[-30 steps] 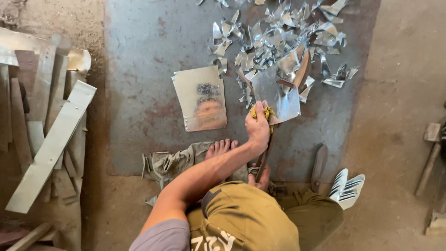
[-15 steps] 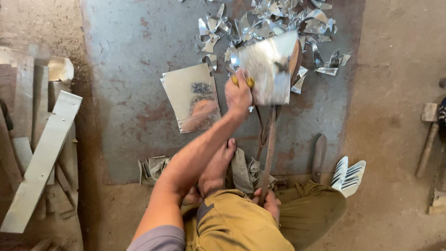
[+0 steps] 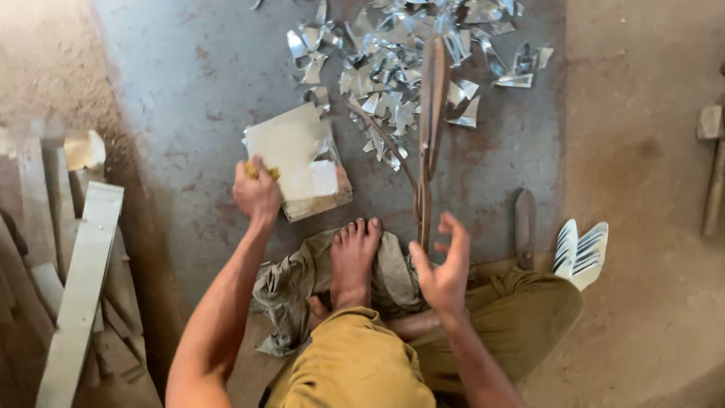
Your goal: The person sits on the floor and uses large manual shears to cut small rectangular metal sheets into smaller pieces. They hold each sheet with a yellow cloth, cut it, and place the resulting pieces onto a growing pile on the floor.
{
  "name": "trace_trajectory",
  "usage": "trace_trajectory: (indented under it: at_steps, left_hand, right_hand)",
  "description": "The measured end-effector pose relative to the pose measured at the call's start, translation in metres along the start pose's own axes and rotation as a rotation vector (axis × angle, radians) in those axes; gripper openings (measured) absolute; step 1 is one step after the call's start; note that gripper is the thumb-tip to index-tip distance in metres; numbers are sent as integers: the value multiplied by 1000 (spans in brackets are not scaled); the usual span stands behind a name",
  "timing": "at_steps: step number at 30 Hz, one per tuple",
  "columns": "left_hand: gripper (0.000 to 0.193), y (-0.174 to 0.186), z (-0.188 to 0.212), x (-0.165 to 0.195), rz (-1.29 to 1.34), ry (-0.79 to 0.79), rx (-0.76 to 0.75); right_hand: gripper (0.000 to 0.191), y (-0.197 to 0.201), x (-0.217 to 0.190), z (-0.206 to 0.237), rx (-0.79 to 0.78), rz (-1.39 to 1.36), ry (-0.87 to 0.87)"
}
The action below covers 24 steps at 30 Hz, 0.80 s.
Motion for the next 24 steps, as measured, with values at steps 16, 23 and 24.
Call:
trace_trajectory:
  at_steps: [16,23,24]
  left_hand:
    - [53,-126,171,108,828,338,-1030]
    - [46,-123,210,124,904,529,-1190]
    - [43,-122,214,124,880,483,-1192]
  right_hand:
    - [36,-50,6,-106,-136,-260,-55]
    - [44,-7,-13,-67,-49,-292,110]
    - [44,-1,-15,-60,-49,-289,111]
Point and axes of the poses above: each hand's wrist, its own z-axis away from the middle knuckle, its own y-axis out of the back of the hand, x = y × z, the point moved 5 cm from there along -z, towards the middle knuckle, and after that the axes turned 9 degrees about z, right-handed, at the moved point
